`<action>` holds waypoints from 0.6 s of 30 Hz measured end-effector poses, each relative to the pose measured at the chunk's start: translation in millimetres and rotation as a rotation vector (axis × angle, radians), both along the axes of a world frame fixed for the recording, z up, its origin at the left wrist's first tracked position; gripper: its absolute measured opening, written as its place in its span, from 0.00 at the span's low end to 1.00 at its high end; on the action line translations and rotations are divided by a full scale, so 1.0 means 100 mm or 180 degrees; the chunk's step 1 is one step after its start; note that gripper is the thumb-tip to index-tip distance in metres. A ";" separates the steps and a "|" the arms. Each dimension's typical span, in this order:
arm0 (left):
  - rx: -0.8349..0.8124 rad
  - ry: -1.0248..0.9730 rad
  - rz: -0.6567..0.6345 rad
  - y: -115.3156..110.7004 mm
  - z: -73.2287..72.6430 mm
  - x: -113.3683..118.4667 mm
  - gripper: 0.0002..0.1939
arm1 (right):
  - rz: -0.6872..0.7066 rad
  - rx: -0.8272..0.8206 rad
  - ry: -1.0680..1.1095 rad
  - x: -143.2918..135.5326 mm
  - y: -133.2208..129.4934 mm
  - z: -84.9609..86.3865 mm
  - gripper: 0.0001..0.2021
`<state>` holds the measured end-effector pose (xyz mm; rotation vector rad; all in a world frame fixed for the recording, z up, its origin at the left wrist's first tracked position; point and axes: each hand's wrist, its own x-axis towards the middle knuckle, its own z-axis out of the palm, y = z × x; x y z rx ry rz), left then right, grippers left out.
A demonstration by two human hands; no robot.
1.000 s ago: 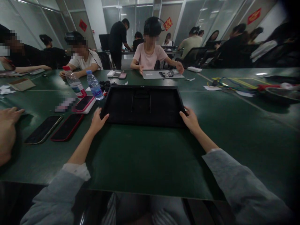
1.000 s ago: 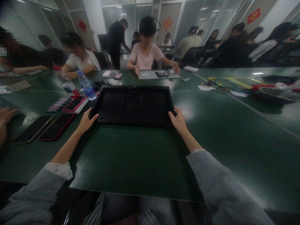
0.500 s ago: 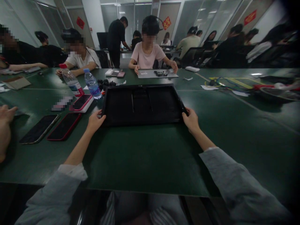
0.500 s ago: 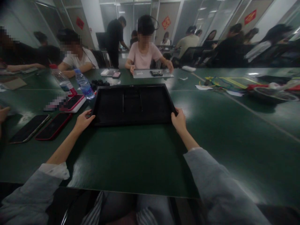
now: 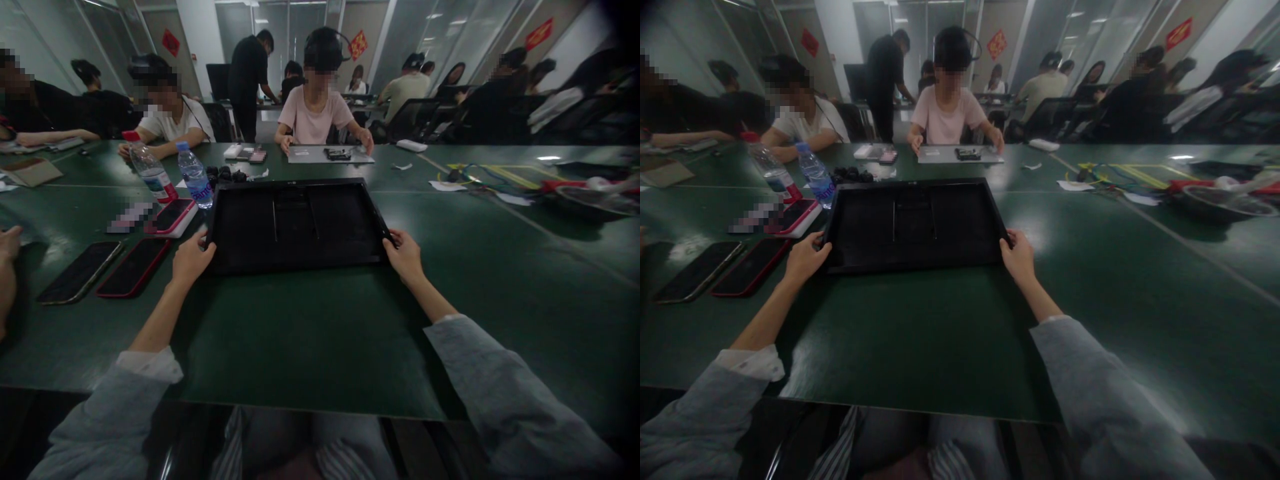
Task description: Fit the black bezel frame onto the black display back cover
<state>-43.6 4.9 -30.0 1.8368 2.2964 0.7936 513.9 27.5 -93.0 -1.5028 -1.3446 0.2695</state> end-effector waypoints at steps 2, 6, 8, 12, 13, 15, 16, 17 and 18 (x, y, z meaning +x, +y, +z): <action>0.0016 0.0088 0.0013 -0.03 0.03 0.01 0.29 | -0.0022 0.0001 -0.0120 -0.01 -0.01 0.01 0.26; -0.0022 0.0226 0.0027 -0.07 0.07 0.05 0.28 | 0.0011 -0.0067 -0.0313 0.00 -0.01 0.03 0.27; -0.0056 0.0318 0.0039 -0.08 0.07 0.06 0.28 | 0.0040 -0.0099 -0.0326 0.00 -0.01 0.03 0.27; 0.0021 0.0427 0.0005 -0.09 0.07 0.08 0.28 | -0.0024 -0.0110 -0.0444 -0.01 -0.01 0.04 0.25; 0.0042 0.0444 -0.0008 -0.09 0.07 0.09 0.27 | -0.0038 -0.0113 -0.0485 -0.02 -0.02 0.04 0.24; 0.0044 0.0487 -0.0019 -0.10 0.07 0.10 0.26 | -0.0023 -0.0112 -0.0547 -0.04 -0.03 0.06 0.24; 0.0032 0.0507 -0.0019 -0.10 0.07 0.11 0.26 | -0.0012 -0.0105 -0.0572 -0.04 -0.03 0.06 0.24; 0.0022 0.0523 -0.0019 -0.10 0.07 0.11 0.26 | -0.0008 -0.0101 -0.0593 -0.05 -0.04 0.07 0.24; 0.0023 0.0532 -0.0023 -0.10 0.06 0.11 0.26 | -0.0018 -0.0102 -0.0609 -0.05 -0.04 0.07 0.23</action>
